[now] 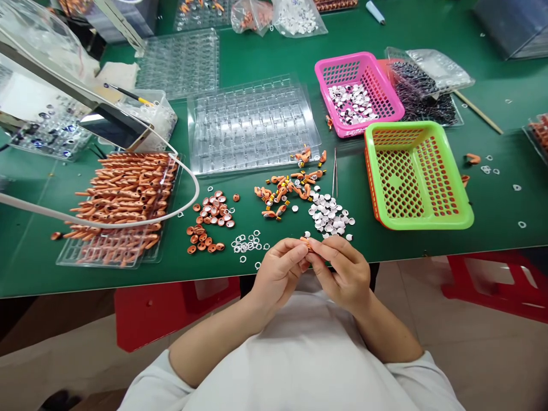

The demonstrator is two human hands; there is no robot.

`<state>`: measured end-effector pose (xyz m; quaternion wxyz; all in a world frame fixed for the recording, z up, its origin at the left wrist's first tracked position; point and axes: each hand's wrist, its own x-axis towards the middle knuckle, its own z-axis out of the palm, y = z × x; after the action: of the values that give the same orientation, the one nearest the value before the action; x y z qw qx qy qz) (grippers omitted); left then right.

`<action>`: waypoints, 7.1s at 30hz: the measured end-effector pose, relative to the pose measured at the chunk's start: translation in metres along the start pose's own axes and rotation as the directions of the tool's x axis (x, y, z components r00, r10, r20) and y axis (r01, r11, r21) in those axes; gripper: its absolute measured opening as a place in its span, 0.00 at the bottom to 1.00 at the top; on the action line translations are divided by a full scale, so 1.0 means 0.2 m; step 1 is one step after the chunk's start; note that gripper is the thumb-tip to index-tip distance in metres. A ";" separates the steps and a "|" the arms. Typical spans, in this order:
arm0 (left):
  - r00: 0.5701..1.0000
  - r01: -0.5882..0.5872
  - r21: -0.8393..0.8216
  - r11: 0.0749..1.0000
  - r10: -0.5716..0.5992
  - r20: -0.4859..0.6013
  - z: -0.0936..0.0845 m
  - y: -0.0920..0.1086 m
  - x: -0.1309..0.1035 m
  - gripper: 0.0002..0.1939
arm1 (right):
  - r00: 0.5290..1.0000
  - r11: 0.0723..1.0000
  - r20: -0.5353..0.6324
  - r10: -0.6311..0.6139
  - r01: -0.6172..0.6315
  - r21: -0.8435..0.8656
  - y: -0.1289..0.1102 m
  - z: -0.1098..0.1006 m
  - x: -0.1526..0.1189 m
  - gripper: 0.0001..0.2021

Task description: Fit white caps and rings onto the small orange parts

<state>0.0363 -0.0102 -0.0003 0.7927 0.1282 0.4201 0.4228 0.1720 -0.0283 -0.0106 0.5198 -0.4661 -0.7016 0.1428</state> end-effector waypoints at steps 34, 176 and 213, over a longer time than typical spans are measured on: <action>0.997 -0.029 0.173 0.985 0.015 0.081 -0.06 0.05 0.02 0.09 | 0.992 0.996 0.096 0.086 -0.089 0.026 0.03 -0.02 -0.02 0.19; 0.747 -0.641 0.419 0.643 0.399 0.532 -0.11 0.10 -0.06 0.13 | 0.983 0.934 0.181 0.033 -0.095 0.344 -0.01 -0.07 -0.03 0.27; 0.787 -0.611 0.466 0.640 0.428 0.445 -0.08 0.05 -0.07 0.13 | 0.999 0.999 0.015 -0.050 0.050 0.003 0.02 -0.08 -0.10 0.21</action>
<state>0.0152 -0.0175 0.0036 0.6079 0.5443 0.3509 0.4594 0.1875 -0.0467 -0.0183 0.5186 -0.4465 -0.7167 0.1341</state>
